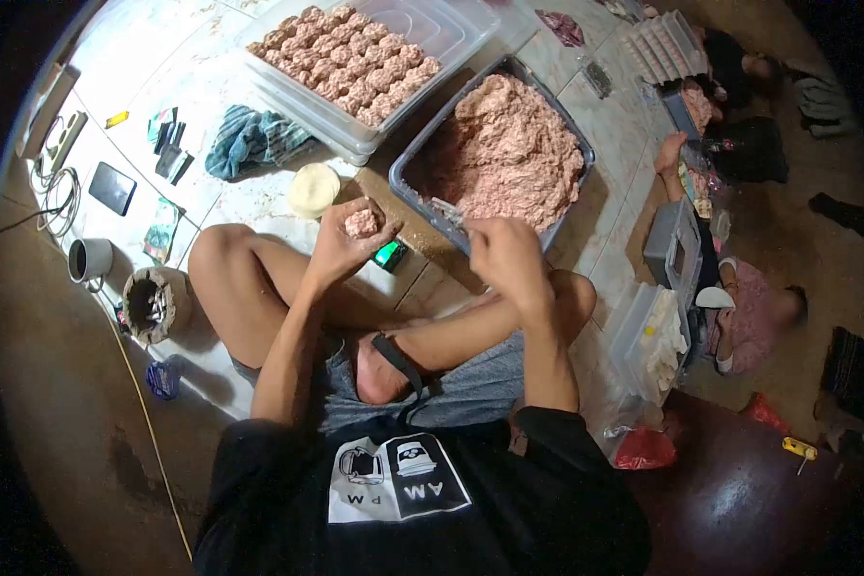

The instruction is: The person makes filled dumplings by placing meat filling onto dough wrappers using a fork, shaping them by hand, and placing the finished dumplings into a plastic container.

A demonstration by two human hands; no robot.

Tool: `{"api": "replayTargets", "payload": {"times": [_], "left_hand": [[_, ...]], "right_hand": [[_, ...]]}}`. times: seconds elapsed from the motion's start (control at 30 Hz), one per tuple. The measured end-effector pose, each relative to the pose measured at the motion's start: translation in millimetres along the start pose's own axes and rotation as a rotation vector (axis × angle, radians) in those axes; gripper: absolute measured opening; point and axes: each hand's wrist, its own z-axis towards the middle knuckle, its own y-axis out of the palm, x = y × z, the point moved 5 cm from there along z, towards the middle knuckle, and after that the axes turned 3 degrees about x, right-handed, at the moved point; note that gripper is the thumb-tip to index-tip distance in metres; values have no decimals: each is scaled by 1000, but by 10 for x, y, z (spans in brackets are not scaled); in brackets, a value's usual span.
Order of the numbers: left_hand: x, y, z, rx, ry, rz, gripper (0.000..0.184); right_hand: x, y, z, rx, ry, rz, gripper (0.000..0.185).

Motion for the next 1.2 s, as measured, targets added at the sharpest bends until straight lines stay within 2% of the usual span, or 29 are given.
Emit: {"api": "replayTargets", "payload": {"times": [0.03, 0.13, 0.17, 0.27, 0.3, 0.4, 0.53, 0.57, 0.67, 0.7, 0.8, 0.83, 0.9, 1.0, 1.03, 1.13, 1.2], "left_hand": [[145, 4, -25, 28, -83, 46, 26], [191, 93, 17, 6, -46, -64, 25], [186, 161, 48, 16, 60, -49, 27], [155, 206, 31, 29, 61, -18, 29], [299, 205, 35, 78, 58, -145, 33], [64, 69, 102, 94, 29, -106, 32], [100, 53, 65, 107, 62, 1, 31], [164, 108, 62, 49, 121, -13, 30], [152, 126, -7, 2, 5, -199, 28], [307, 114, 8, 102, 129, -218, 28], [108, 35, 42, 88, 73, -130, 33], [120, -8, 18, 62, -12, -38, 33], [133, -17, 7, 118, -6, -110, 31], [153, -37, 66, 141, 37, -91, 28], [164, -23, 82, 137, 58, -66, 27], [251, 54, 50, 118, 164, -51, 27], [245, 39, -3, 95, 72, -186, 27]], "right_hand": [[-78, -141, -61, 49, 3, 64, 24], [-79, -402, -140, 129, 88, 253, 25], [-122, -501, -167, 133, 87, 280, 26], [-139, -705, -225, 175, 156, 343, 25], [-172, -819, -230, 181, 181, 282, 26], [47, -847, -203, 221, 247, 342, 27], [-37, -717, -61, 163, 205, 296, 28], [42, -586, 38, 237, 106, 283, 29], [285, -235, 432, 24, 208, 97, 26], [351, -104, 528, -10, 171, 29, 26], [467, 334, 797, -120, 95, -163, 23], [453, 449, 873, -165, 98, -228, 20], [400, 619, 976, -170, 143, -354, 18], [336, 661, 1089, -283, 81, -92, 19], [286, 665, 1064, -325, 103, -157, 21], [336, 708, 1054, -244, 105, -91, 24], [400, 752, 1031, -131, 133, -49, 24]]}}
